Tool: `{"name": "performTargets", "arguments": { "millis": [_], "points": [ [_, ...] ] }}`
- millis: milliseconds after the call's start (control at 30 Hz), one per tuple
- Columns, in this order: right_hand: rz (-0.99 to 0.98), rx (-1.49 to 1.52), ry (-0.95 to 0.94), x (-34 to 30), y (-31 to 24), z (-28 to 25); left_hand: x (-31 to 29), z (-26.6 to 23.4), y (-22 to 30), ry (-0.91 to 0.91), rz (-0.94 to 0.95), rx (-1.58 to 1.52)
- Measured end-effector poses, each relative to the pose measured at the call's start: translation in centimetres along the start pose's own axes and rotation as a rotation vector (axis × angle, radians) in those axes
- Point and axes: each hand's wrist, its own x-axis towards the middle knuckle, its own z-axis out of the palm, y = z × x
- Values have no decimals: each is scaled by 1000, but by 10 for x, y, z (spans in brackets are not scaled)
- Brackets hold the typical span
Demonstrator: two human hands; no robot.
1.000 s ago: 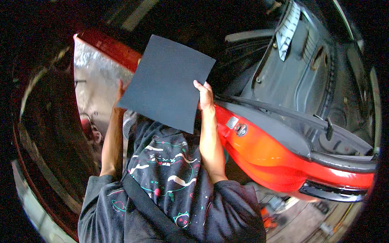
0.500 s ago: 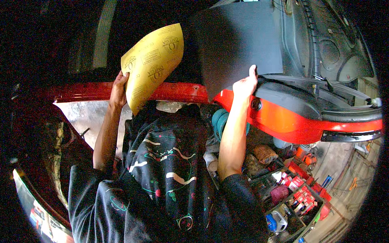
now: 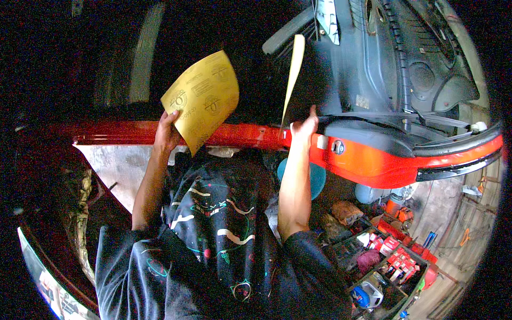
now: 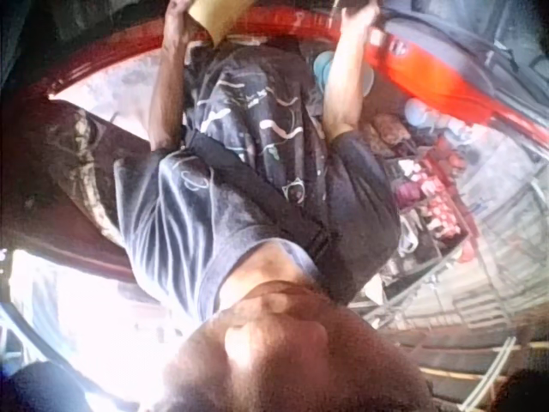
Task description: The person repeatedly tears sheets of sandpaper by hand into smaller pieces. They peel off the backing paper and place the torn pieces inside the open trunk of a red car.
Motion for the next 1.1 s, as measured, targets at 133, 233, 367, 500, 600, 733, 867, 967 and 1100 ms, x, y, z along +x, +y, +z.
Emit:
{"name": "performTargets", "arguments": {
  "millis": [133,233,367,500,600,733,867,967,1100],
  "points": [
    [252,-333,-82,4,16,21,-10,12,19,-28,57,187],
    [372,-982,-262,-21,43,38,-21,36,35,-6,161,550],
    [700,-470,-713,-75,62,71,-34,91,34,-359,716,1678],
    [471,-306,-456,-95,47,102,-47,128,10,-532,696,2282],
    [181,-795,-309,-97,29,107,-50,118,0,-790,613,2187],
    [155,-792,-406,-118,14,91,-18,81,-3,-401,163,1449],
    [345,-1003,-778,-153,2,81,27,72,-5,-216,-25,800],
    [161,-1012,-1113,-158,-16,81,16,73,-3,-571,-188,396],
    [-379,-1211,-939,-141,-18,86,-19,78,-9,-546,-221,8]
  ]
}}
